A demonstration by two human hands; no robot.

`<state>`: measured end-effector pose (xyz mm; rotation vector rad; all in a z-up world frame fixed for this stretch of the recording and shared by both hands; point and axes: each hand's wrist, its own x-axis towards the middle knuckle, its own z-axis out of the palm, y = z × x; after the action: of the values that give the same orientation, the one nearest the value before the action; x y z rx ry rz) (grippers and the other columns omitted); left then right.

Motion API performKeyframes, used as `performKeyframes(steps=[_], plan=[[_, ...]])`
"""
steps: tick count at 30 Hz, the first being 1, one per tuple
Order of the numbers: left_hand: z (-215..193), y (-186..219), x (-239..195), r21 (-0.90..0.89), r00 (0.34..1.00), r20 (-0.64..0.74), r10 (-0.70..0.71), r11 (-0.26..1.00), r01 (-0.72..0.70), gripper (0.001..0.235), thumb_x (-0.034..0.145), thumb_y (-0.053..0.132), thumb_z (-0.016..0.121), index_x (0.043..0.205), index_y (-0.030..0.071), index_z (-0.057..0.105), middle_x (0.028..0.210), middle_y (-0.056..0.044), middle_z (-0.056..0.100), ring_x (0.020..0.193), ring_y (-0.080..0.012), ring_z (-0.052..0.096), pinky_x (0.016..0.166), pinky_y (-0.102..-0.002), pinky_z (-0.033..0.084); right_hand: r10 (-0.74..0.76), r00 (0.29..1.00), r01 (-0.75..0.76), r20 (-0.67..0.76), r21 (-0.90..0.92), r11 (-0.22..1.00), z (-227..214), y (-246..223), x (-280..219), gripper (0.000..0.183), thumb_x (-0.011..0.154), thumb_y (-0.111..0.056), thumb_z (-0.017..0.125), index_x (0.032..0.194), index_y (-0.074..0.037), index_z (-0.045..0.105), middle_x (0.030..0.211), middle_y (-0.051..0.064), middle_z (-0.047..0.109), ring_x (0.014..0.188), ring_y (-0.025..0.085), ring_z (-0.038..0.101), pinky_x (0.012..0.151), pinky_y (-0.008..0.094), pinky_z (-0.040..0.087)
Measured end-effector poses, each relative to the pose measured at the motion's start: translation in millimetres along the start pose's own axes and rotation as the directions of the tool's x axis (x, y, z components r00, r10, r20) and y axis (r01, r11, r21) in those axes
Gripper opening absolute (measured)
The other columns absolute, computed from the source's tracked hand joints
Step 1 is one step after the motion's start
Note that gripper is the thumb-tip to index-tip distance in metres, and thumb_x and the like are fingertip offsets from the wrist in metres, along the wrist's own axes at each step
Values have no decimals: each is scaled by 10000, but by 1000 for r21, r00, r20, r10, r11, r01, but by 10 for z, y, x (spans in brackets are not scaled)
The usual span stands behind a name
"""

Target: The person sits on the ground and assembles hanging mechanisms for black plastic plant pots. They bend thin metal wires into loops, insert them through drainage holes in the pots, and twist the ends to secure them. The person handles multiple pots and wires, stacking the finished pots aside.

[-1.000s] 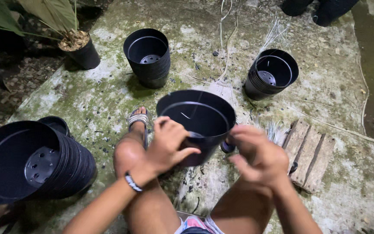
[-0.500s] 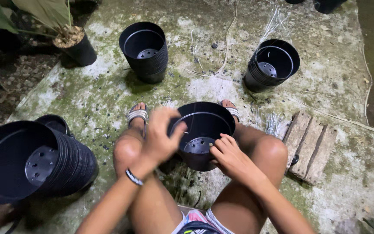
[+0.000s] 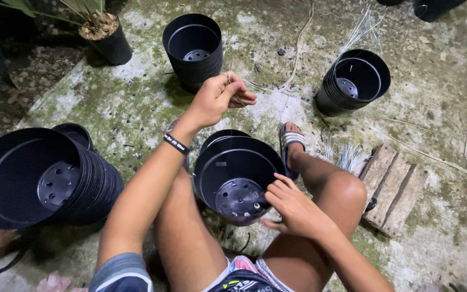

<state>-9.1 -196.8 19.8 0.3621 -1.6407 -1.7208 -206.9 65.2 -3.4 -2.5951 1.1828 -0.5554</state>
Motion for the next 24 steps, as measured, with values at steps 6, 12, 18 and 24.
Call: performKeyframes(steps=[6,12,18,24], plan=[[94,-50,95,48,999,-46,7,999,-5,220,1121,179,424,1087,-5,540,1087,-190,756,1041,-263,774,873,-383,660,160,962,-132,223,-132,982,123,-91,102,336,892,-280,724,1142,-91,604,990,102,679,970,299,686,948,448,446],[92,-71,215,94,996,-71,-52,994,59,229,1118,187,401,1090,5,538,1078,-178,759,1020,-254,779,823,-365,655,289,930,-202,229,-338,919,335,-238,200,705,780,-439,732,1437,-230,582,1032,179,701,926,356,705,967,626,401],[96,-214,235,90,997,-15,-80,993,81,226,1115,190,403,1099,12,542,1096,-179,758,1022,-257,781,853,-369,657,187,952,-143,243,-187,972,520,-189,173,377,885,-173,655,1262,-163,629,1016,137,716,882,323,718,919,529,462],[-87,-217,140,29,959,179,-220,975,219,253,1102,214,387,1223,59,545,1274,-158,700,1157,-227,697,953,-346,581,91,958,-63,272,-112,992,342,-107,120,408,788,-108,694,1194,-109,650,797,97,723,776,291,699,858,471,441]])
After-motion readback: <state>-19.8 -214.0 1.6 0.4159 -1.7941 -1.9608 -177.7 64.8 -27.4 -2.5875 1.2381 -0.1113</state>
